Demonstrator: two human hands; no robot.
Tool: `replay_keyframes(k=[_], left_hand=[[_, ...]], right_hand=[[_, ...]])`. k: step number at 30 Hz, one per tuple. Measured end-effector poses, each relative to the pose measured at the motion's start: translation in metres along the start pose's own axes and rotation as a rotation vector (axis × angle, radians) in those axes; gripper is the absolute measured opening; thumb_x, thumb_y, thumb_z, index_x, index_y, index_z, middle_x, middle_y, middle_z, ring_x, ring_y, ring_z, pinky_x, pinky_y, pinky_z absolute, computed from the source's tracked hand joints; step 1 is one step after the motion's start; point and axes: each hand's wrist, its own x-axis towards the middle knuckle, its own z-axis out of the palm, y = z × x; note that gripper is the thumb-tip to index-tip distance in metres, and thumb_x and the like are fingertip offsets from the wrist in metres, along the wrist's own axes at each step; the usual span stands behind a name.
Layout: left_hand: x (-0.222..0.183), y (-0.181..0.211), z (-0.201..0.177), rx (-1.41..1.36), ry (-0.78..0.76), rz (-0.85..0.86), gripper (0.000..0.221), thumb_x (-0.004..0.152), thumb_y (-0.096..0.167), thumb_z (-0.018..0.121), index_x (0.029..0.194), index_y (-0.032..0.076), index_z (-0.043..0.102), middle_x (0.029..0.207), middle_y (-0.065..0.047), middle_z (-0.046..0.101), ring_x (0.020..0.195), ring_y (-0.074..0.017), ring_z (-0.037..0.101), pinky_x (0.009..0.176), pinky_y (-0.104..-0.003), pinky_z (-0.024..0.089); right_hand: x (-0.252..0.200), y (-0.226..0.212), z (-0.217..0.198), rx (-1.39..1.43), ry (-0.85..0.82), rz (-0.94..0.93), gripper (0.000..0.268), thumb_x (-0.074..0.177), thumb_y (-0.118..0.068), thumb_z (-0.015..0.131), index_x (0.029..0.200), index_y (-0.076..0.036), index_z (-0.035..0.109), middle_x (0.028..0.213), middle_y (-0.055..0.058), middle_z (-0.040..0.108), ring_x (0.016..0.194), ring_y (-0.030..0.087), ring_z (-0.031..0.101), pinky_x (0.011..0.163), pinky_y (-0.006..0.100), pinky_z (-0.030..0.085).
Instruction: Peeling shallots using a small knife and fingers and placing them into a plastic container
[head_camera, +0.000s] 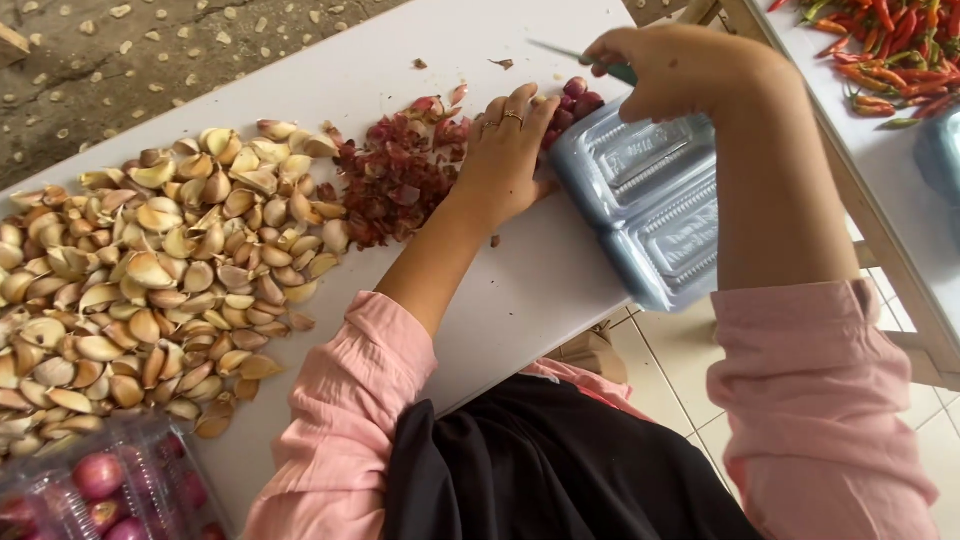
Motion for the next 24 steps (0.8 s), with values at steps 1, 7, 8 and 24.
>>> replay_keyframes(k=[1, 7, 8, 24], left_hand=[[0.002, 0.001, 0.002, 0.000, 0.003, 0.000, 0.090, 0.075, 0.019, 0.082, 0.151, 0.019, 0.034, 0.156, -0.012, 0.031, 0.137, -0.0366, 0.037, 0.105, -0.058, 0.038], [0.028, -0.003, 0.015, 0.127, -0.079, 0.025, 0.107, 0.077, 0.041, 0.082, 0.162, 0.024, 0.019, 0.168, -0.014, 0.017, 0.155, -0.0380, 0.008, 0.122, -0.055, 0.016], [0.032, -0.003, 0.014, 0.130, -0.118, 0.025, 0.106, 0.077, 0.044, 0.081, 0.161, 0.024, 0.019, 0.169, -0.013, 0.015, 0.155, -0.0378, 0.006, 0.122, -0.056, 0.013], [0.039, 0.002, 0.013, 0.151, -0.184, 0.037, 0.121, 0.076, 0.068, 0.087, 0.161, 0.015, 0.018, 0.170, -0.012, 0.006, 0.156, -0.0349, 0.002, 0.125, -0.058, 0.010]], right_hand=[[0.005, 0.007, 0.005, -0.002, 0.002, 0.000, 0.078, 0.078, -0.001, 0.064, 0.152, -0.020, 0.047, 0.117, 0.021, 0.065, 0.088, 0.037, 0.064, 0.070, 0.049, 0.048], [0.022, 0.028, 0.023, 0.071, 0.026, -0.097, 0.087, 0.074, -0.001, 0.064, 0.155, -0.022, 0.043, 0.099, 0.021, 0.064, 0.080, 0.034, 0.058, 0.064, 0.047, 0.042], [0.022, 0.030, 0.025, 0.079, 0.055, -0.106, 0.082, 0.075, 0.000, 0.063, 0.152, -0.020, 0.046, 0.102, 0.018, 0.065, 0.081, 0.034, 0.060, 0.066, 0.046, 0.043], [0.015, 0.048, 0.041, 0.226, 0.150, -0.059, 0.083, 0.073, 0.003, 0.054, 0.151, -0.016, 0.035, 0.126, 0.004, 0.070, 0.081, 0.035, 0.059, 0.070, 0.046, 0.043]])
